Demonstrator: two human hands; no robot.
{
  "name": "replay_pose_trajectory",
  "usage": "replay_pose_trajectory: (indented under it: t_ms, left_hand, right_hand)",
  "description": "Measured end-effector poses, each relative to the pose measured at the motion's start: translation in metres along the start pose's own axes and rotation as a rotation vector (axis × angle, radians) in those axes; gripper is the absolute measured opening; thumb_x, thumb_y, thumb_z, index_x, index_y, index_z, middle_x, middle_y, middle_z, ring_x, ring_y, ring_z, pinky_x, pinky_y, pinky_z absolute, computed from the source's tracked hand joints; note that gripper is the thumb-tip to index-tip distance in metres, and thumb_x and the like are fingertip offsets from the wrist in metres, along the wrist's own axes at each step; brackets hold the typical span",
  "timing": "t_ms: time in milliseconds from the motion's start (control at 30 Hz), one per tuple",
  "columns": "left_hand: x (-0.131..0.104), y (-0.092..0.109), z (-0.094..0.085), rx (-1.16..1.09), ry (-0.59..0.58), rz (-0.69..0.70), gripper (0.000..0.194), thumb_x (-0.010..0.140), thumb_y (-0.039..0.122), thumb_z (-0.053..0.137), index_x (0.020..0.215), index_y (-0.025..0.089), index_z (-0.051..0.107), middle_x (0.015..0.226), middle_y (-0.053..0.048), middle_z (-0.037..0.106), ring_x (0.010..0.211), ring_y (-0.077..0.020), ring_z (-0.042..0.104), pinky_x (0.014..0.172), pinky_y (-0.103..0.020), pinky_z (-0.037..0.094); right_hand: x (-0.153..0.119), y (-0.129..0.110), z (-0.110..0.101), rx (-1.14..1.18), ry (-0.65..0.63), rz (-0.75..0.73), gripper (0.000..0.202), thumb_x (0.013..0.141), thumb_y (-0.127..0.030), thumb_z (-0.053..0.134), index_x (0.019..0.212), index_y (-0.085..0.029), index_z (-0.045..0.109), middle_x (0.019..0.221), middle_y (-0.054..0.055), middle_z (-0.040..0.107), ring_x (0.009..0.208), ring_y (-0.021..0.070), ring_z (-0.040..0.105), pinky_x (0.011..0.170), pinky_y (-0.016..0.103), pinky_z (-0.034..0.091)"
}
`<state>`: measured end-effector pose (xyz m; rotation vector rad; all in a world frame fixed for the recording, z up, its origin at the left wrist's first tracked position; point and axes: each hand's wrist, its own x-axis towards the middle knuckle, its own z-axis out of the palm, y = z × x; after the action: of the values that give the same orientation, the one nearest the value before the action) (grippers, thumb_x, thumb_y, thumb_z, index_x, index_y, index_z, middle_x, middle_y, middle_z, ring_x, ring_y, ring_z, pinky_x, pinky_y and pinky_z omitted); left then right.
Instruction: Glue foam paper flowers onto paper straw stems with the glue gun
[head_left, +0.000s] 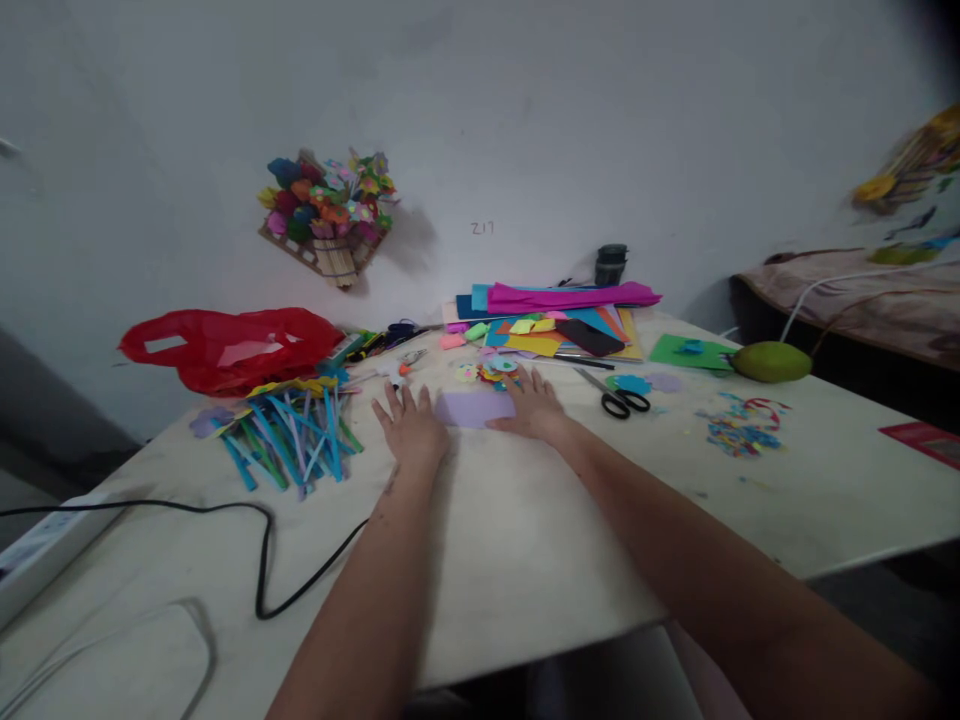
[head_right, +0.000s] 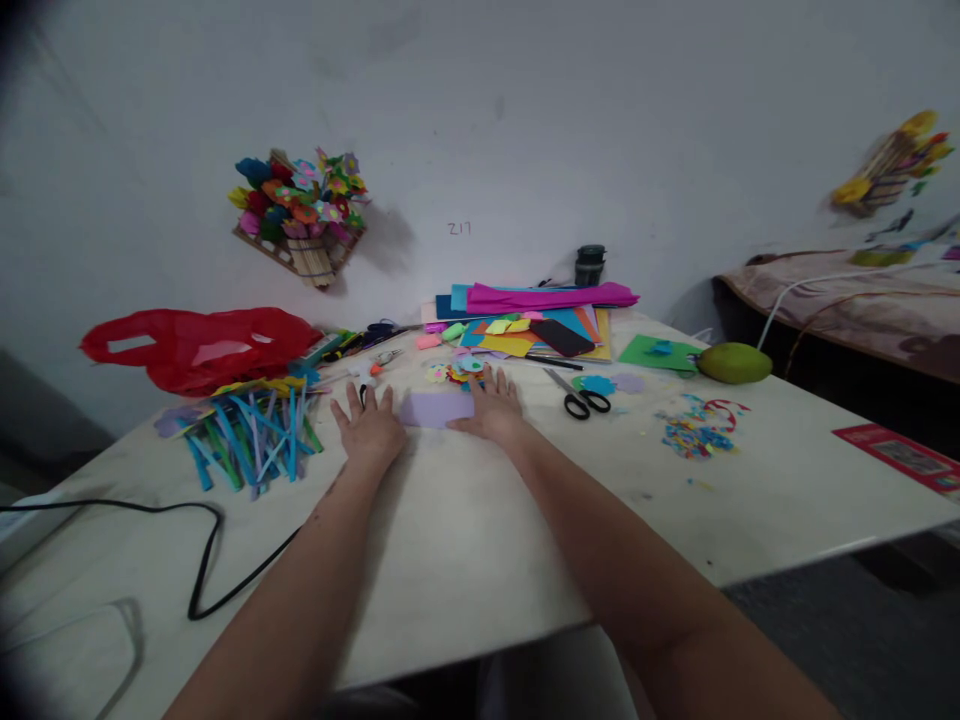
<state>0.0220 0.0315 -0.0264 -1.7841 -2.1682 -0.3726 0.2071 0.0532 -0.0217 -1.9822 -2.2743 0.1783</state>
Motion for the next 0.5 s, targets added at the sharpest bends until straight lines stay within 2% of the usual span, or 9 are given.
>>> replay_pose_trajectory:
  t_ms: [100,167,233,333,500]
  left_hand:
    - [-0.004,0.012,-0.004,-0.041,0.059,0.091,0.057,0.078,0.040,0.033,0.131,0.018,0.032,0.140,-0.007,0.023,0.130,-0.0243,-0.009,0.100,-0.048,-0.013]
    - [-0.007,0.020,-0.005,-0.070,0.017,0.179,0.061,0.078,0.048,0.029,0.132,0.019,0.031,0.141,-0.006,0.023,0.130,-0.0238,-0.009,0.101,-0.047,-0.012]
    - [-0.009,0.026,-0.004,-0.096,-0.078,0.242,0.065,0.077,0.054,0.026,0.132,0.020,0.031,0.140,-0.005,0.025,0.130,-0.0240,-0.009,0.102,-0.047,-0.010]
    - [-0.009,0.028,-0.001,-0.092,-0.180,0.240,0.067,0.076,0.058,0.024,0.132,0.022,0.030,0.140,-0.004,0.025,0.130,-0.0248,-0.008,0.102,-0.048,-0.007]
    - [-0.007,0.025,0.002,-0.080,-0.254,0.190,0.068,0.075,0.061,0.021,0.133,0.027,0.028,0.141,-0.001,0.023,0.130,-0.0249,-0.008,0.101,-0.050,-0.007]
  right_hand:
    - [0.000,0.000,0.000,-0.010,-0.005,0.003,0.103,0.057,-0.078,0.037,0.138,-0.022,0.006,0.144,0.008,-0.009,0.128,0.0309,-0.009,0.101,0.046,0.004]
    - [0.000,-0.001,0.000,-0.017,-0.007,-0.004,0.101,0.059,-0.077,0.036,0.138,-0.021,0.006,0.144,0.008,-0.009,0.128,0.0305,-0.009,0.100,0.047,0.004]
    - [0.000,-0.001,0.000,-0.024,-0.016,-0.007,0.099,0.061,-0.076,0.034,0.138,-0.021,0.005,0.143,0.008,-0.009,0.128,0.0301,-0.011,0.100,0.048,0.003]
    - [0.001,0.000,-0.001,-0.032,-0.036,-0.009,0.099,0.062,-0.076,0.033,0.138,-0.021,0.003,0.143,0.007,-0.012,0.128,0.0298,-0.013,0.100,0.049,0.001]
    - [0.002,0.011,-0.003,-0.047,-0.096,-0.012,0.104,0.057,-0.079,0.035,0.138,-0.022,0.003,0.143,0.006,-0.013,0.128,0.0304,-0.012,0.098,0.053,-0.002]
